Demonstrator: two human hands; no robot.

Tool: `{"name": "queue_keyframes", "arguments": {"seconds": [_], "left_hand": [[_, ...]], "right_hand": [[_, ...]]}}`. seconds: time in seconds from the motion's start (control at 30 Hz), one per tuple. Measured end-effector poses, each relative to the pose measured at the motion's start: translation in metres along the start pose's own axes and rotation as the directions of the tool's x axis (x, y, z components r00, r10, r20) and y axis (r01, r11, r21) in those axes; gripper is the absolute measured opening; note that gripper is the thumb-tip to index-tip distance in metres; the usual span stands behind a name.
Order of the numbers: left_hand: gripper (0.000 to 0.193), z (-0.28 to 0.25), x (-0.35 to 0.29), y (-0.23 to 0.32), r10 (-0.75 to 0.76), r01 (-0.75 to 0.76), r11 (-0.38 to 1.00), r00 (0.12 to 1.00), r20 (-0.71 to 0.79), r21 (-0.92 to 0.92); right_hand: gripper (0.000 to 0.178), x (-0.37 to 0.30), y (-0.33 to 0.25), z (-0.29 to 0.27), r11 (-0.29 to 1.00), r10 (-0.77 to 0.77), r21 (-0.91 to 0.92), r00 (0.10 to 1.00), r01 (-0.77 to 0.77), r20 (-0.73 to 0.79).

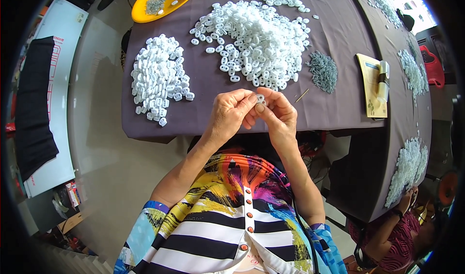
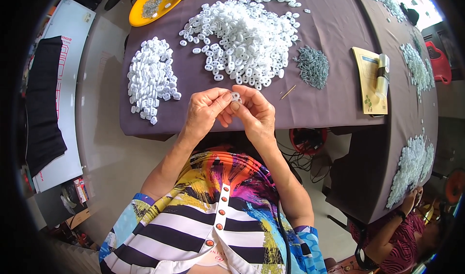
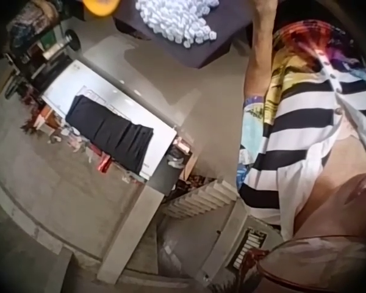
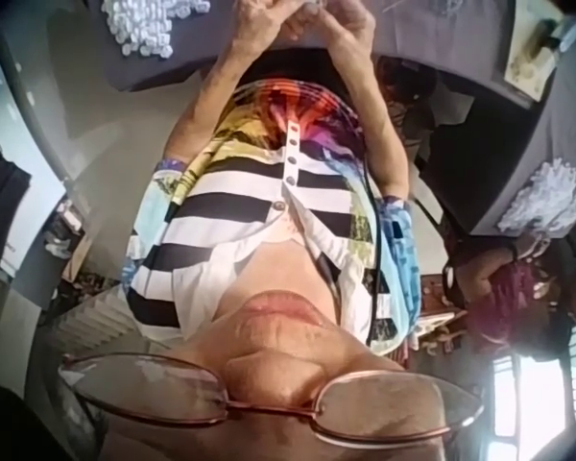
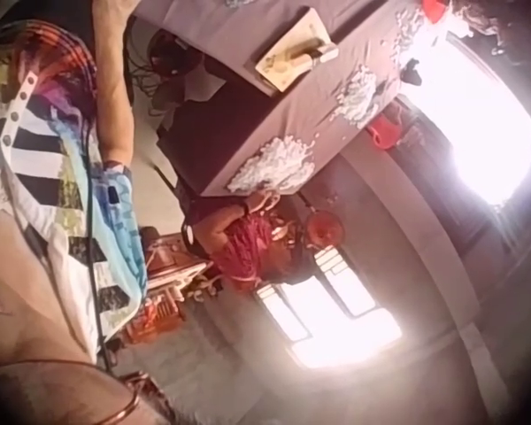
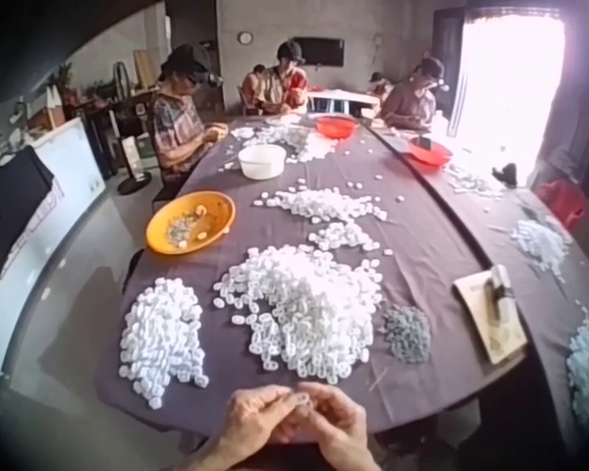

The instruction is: The person gathers plastic toggle pieces on the table and assembles the plastic pieces together by hand.

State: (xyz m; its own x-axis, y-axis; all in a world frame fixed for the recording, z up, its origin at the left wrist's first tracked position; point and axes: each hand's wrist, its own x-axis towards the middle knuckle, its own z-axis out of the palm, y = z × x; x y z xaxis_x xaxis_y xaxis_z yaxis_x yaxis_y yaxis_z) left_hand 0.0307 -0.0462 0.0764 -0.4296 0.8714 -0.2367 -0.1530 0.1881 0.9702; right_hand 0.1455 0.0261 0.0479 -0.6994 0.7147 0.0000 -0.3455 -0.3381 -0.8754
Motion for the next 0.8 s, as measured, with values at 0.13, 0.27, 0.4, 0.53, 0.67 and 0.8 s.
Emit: {"name": "queue_keyframes", "arguments": {"seconds": [0.13, 0.27, 0.4, 0.53, 0.67, 0.8], "left_hand": [[0.023, -0.001, 0.0, 0.002, -0.011, 0.011, 0.997, 1.0, 0.007, 0.077], [0.023, -0.004, 0.002, 0.007, -0.025, 0.022, 0.992, 0.999, 0.025, 0.125], [0.023, -0.007, 0.002, 0.009, -0.022, 0.016, 0.991, 0.999, 0.046, 0.135], [0.023, -0.009, 0.004, 0.009, -0.027, 0.018, 0.99, 0.998, 0.065, 0.138], [0.023, -0.007, 0.004, 0.015, -0.025, 0.015, 0.984, 0.998, 0.054, 0.175], [0.024, -0.012, 0.004, 0.014, -0.05, 0.031, 0.975, 0.995, 0.084, 0.221]], "right_hand": [[0.03, 0.0, 0.003, -0.002, 1.0, 0.002, -0.02, 1.0, -0.002, -0.005], [0.031, 0.002, 0.001, -0.006, 0.996, 0.027, -0.091, 0.999, -0.023, 0.038], [0.034, 0.007, -0.003, -0.008, 0.994, 0.054, -0.101, 0.997, -0.048, 0.058], [0.038, 0.007, -0.002, -0.008, 0.993, 0.058, -0.109, 0.997, -0.053, 0.049], [0.037, 0.006, 0.0, -0.006, 0.996, 0.046, -0.074, 0.999, -0.045, 0.018], [0.037, 0.007, -0.002, -0.005, 0.993, 0.043, -0.109, 0.999, -0.039, 0.032]]}}
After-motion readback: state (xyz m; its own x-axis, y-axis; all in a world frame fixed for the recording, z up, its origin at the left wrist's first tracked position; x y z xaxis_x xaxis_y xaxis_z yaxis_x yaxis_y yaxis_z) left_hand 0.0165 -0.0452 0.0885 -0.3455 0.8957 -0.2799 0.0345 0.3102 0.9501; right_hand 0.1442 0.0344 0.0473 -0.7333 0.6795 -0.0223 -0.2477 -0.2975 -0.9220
